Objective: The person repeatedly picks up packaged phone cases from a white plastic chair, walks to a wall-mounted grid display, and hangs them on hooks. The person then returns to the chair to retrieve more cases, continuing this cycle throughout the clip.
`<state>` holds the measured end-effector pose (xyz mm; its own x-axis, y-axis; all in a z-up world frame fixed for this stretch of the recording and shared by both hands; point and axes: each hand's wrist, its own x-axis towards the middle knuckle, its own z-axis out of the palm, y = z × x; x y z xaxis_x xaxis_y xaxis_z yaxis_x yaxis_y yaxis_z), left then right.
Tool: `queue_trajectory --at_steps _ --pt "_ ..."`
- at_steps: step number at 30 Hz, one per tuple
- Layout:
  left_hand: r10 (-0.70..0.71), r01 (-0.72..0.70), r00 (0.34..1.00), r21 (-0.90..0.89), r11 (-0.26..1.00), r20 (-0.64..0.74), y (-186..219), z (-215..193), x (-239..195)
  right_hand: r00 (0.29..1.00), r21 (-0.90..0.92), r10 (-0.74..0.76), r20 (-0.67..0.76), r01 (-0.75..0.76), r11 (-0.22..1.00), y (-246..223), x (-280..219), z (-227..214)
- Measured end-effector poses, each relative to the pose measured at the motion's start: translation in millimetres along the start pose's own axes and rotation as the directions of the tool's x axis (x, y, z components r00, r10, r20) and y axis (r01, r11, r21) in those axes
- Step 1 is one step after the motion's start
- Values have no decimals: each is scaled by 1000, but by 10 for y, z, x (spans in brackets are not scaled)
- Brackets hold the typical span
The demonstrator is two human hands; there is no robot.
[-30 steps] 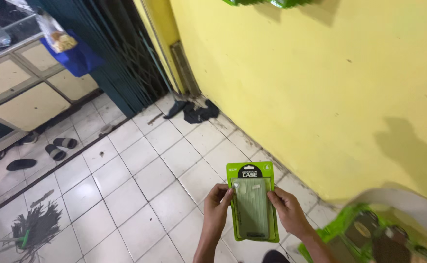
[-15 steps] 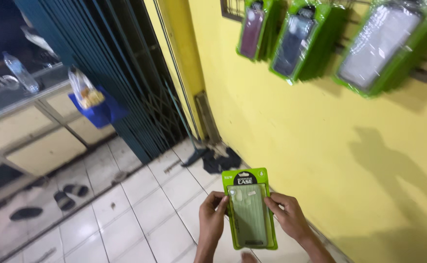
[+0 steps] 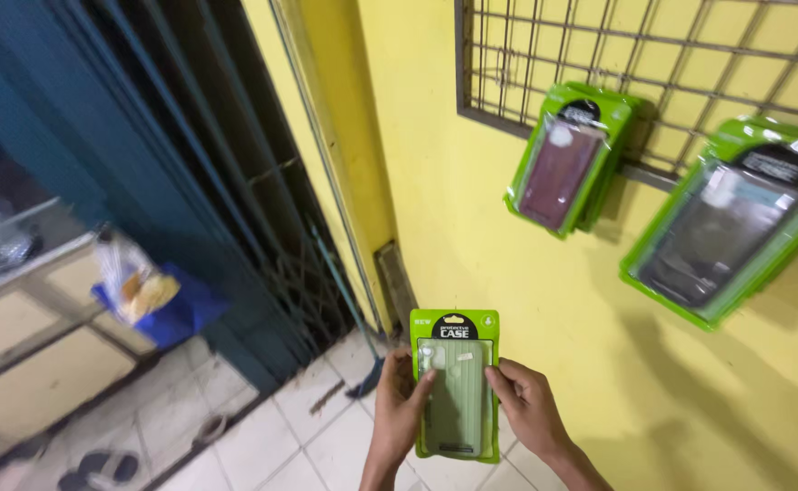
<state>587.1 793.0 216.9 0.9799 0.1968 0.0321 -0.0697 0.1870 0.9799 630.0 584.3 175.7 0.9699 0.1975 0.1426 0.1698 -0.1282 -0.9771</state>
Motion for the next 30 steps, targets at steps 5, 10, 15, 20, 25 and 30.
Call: queue_trajectory --at_steps 5,10,15,20,25,30 --pt "95 -84 976 -61 995 194 57 -245 1163 979 -129 -118 -169 96 987 100 825 329" --pt "88 -109 937 42 993 338 416 -303 2172 921 -124 -138 -364 99 987 -147 1483 559" --pt "106 -219 868 183 959 485 734 -220 2870 834 -92 35 -550 -103 990 -569 1945 707" --pt "210 -312 724 40 949 657 1090 -14 3371 708 -390 -274 -651 -3 921 -1123 2417 759" --pt "298 -479 597 33 877 744 1457 216 3864 558 -842 -672 -487 -95 531 -1579 2885 572" --pt "309 -522 511 3 853 802 1712 295 4331 619 -752 -533 -577 -148 642 -1814 3192 518"
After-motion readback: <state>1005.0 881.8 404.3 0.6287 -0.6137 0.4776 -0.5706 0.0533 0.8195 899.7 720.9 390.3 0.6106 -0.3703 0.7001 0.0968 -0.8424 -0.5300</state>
